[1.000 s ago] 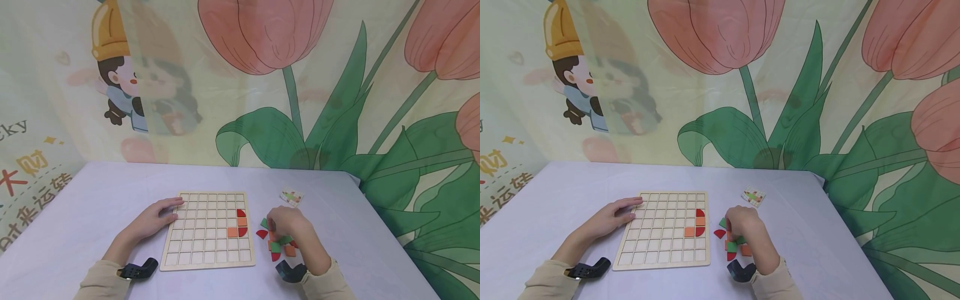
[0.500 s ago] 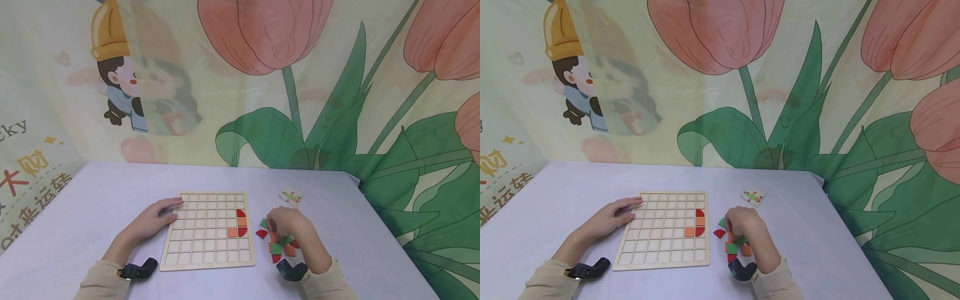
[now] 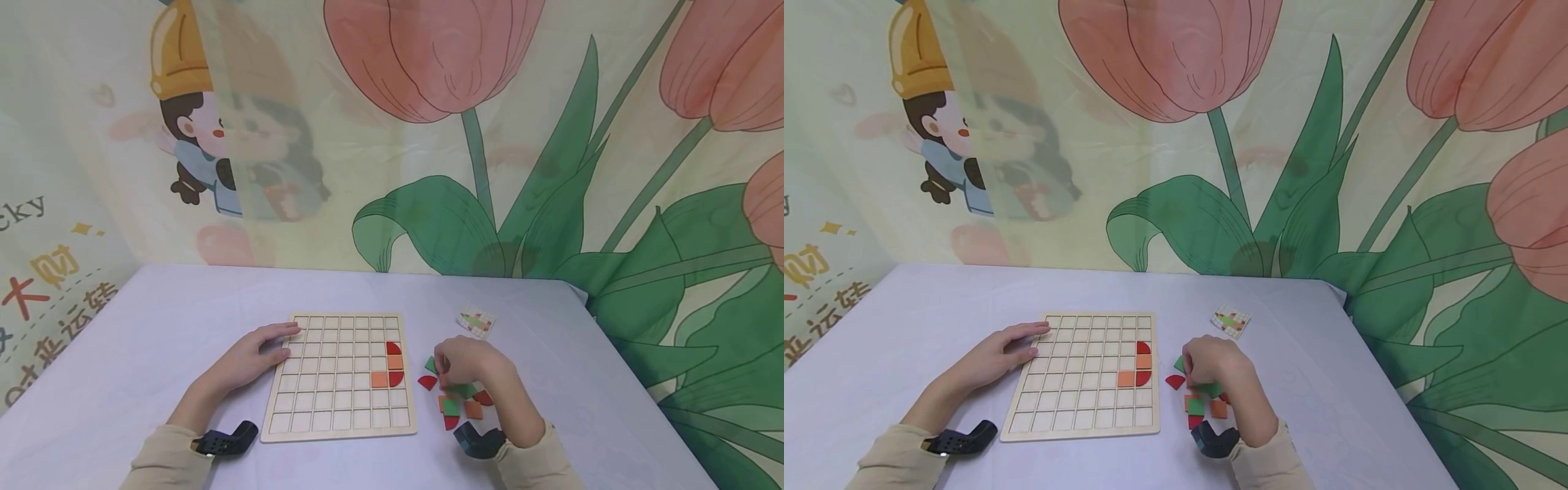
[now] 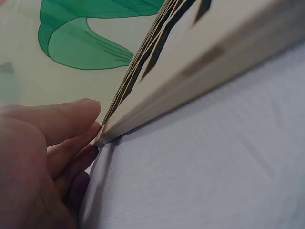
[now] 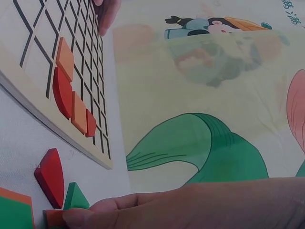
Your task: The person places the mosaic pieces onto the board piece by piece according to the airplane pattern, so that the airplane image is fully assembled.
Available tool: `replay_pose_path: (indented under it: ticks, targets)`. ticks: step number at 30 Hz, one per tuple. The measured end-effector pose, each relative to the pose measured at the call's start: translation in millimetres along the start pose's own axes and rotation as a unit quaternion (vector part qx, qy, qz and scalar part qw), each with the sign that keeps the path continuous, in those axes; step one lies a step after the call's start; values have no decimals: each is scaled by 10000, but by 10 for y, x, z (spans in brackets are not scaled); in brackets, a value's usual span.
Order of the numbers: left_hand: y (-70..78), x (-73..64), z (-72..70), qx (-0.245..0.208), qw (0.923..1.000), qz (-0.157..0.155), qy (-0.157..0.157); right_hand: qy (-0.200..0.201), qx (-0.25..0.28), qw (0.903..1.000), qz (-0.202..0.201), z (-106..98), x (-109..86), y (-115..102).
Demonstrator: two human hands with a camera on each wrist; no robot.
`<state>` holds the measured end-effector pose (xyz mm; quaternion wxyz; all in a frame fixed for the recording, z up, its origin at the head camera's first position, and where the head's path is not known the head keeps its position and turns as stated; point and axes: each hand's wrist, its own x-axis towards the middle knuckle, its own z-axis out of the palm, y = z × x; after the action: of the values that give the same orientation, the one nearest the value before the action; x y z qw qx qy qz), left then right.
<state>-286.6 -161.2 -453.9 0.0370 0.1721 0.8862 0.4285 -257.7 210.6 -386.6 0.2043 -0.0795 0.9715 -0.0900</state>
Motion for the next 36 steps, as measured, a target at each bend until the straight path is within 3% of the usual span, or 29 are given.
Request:
replay_pose_path:
  ticks: [7,12,17,21,29,36]
  targets:
    - [-7,4,2,-39,10000,-10,-6,275,257,9992,-130,-15,23,23]
    - [-12,4,3,-87,10000,7,-17,976,453,9938,-271,-15,89,25]
    - [-14,4,0,-75,10000,14,-13,1902,532,9777,-719,6,189,-71]
    - [-15,4,-3,-78,10000,28,-7,2274,888,9629,-1145,74,240,-203]
    - [-12,3,-3,-106,9999,-4,-22,2640,877,9448,-1733,251,268,-397]
    - [-6,2,0,-87,9999,-60,-4,2506,704,9463,-1917,351,304,-458]
